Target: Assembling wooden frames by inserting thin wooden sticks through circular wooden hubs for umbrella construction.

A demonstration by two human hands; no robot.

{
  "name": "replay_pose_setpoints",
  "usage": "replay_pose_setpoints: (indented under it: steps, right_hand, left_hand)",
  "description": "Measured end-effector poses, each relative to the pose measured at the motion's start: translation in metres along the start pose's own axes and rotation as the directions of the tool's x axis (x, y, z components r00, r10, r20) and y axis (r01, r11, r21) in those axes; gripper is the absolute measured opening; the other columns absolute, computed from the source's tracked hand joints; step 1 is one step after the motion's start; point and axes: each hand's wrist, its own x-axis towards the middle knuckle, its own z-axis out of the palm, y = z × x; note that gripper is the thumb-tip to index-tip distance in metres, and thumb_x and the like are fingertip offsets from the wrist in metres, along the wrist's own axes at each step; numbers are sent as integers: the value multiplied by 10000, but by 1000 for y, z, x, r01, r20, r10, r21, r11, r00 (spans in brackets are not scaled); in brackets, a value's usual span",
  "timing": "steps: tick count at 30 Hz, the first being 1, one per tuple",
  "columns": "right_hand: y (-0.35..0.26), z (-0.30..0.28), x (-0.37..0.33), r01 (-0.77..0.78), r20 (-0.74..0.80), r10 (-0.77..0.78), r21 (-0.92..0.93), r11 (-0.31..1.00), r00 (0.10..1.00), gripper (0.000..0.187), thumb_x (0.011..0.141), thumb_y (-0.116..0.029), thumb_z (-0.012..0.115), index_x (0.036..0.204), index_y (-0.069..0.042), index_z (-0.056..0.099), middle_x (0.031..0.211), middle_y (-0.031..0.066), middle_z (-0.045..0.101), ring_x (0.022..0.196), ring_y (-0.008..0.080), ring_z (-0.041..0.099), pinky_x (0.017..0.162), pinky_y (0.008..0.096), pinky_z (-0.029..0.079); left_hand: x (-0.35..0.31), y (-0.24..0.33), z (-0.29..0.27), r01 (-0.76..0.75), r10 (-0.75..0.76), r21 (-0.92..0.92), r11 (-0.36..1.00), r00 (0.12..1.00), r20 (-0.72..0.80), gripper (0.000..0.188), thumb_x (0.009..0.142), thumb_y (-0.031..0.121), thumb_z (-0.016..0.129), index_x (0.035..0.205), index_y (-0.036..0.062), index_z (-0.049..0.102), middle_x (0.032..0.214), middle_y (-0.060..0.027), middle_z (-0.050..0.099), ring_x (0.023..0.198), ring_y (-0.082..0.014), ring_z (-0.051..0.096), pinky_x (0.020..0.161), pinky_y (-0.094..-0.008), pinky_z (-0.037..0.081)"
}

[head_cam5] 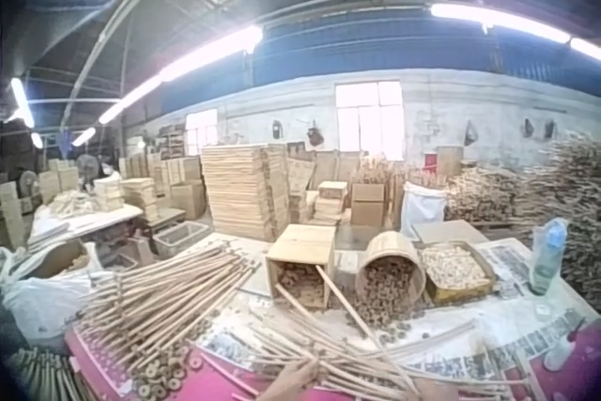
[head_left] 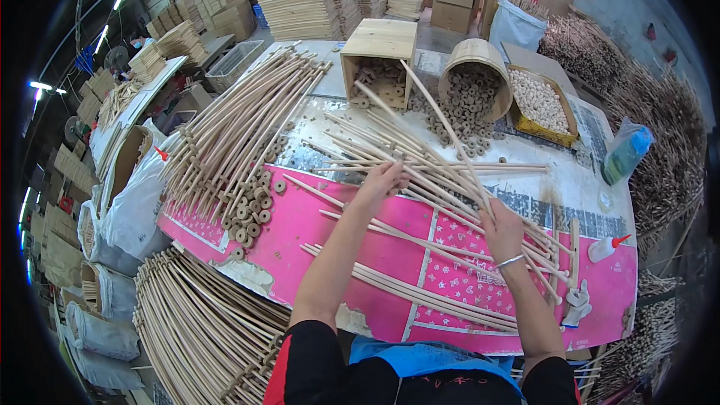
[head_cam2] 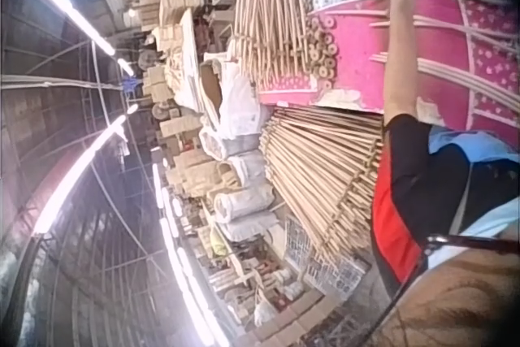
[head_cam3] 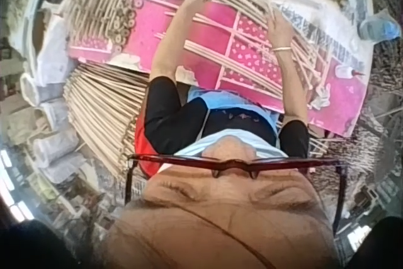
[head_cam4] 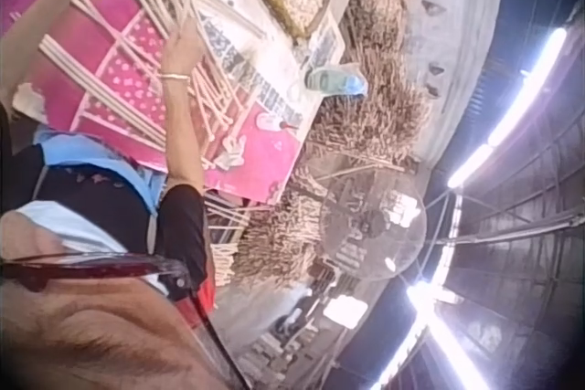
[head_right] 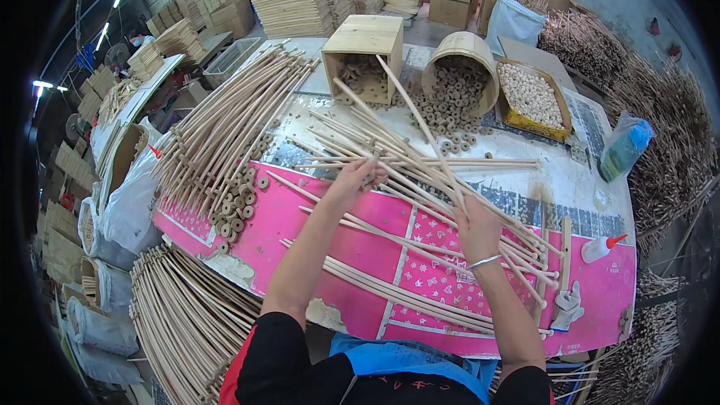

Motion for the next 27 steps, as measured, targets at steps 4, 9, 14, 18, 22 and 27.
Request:
replay_pose_setpoints:
  steps: [4, 9, 14, 18, 22, 27]
  right_hand:
    - [11, -24, -9, -93, -43, 97, 79, 992, 994, 149, 903, -181, 618, 930, -36, 599, 645, 152, 556, 584, 314, 562, 555, 413, 416]
    - [6, -58, -43, -270, 225, 188, 429, 862, 956, 103, 938, -93, 570, 951, -12, 633, 611, 3, 556, 515, 61, 463, 469, 252, 356]
    - [11, -77, -81, -247, 289, 158, 303, 920, 944, 125, 941, -72, 563, 1021, 0, 626, 645, -2, 561, 541, 52, 484, 490, 224, 366]
    - [18, -75, -102, -238, 272, 156, 303, 923, 950, 88, 906, -78, 597, 957, -14, 630, 664, 94, 635, 592, 172, 636, 533, 304, 455]
    - [20, -74, -108, -227, 275, 148, 282, 932, 950, 92, 893, -77, 610, 961, -20, 636, 676, 105, 644, 607, 197, 654, 541, 309, 464]
    - [18, -70, -104, -221, 288, 144, 253, 942, 947, 103, 888, -86, 617, 969, -25, 640, 695, 121, 651, 622, 232, 667, 545, 327, 468]
  left_hand:
    - [-7, -6, -44, -54, 40, -208, 977, 997, -69, 240, 886, 59, 627, 1121, 9, 608, 947, -37, 667, 737, -69, 601, 547, -189, 425]
    - [-7, 3, -73, -116, 64, -437, 892, 989, -132, 234, 949, 95, 583, 1151, -23, 590, 1064, -123, 680, 827, -114, 655, 537, -165, 471]
    - [-7, 17, -83, -231, 148, -433, 871, 965, -217, 288, 970, 218, 590, 1144, -12, 592, 1059, -127, 685, 794, -113, 650, 496, -145, 444]
    - [-8, 17, -85, -231, 120, -448, 863, 957, -263, 317, 976, 280, 581, 1139, 8, 599, 1001, -112, 690, 751, -107, 639, 481, -146, 426]
    - [-9, 17, -83, -234, 149, -453, 860, 965, -216, 299, 987, 282, 560, 1126, 22, 607, 965, -96, 689, 714, -97, 619, 460, -151, 401]
    - [-18, 22, -71, -250, 194, -343, 906, 963, -190, 263, 979, 277, 578, 1055, 34, 643, 965, -70, 693, 696, -75, 598, 450, -151, 374]
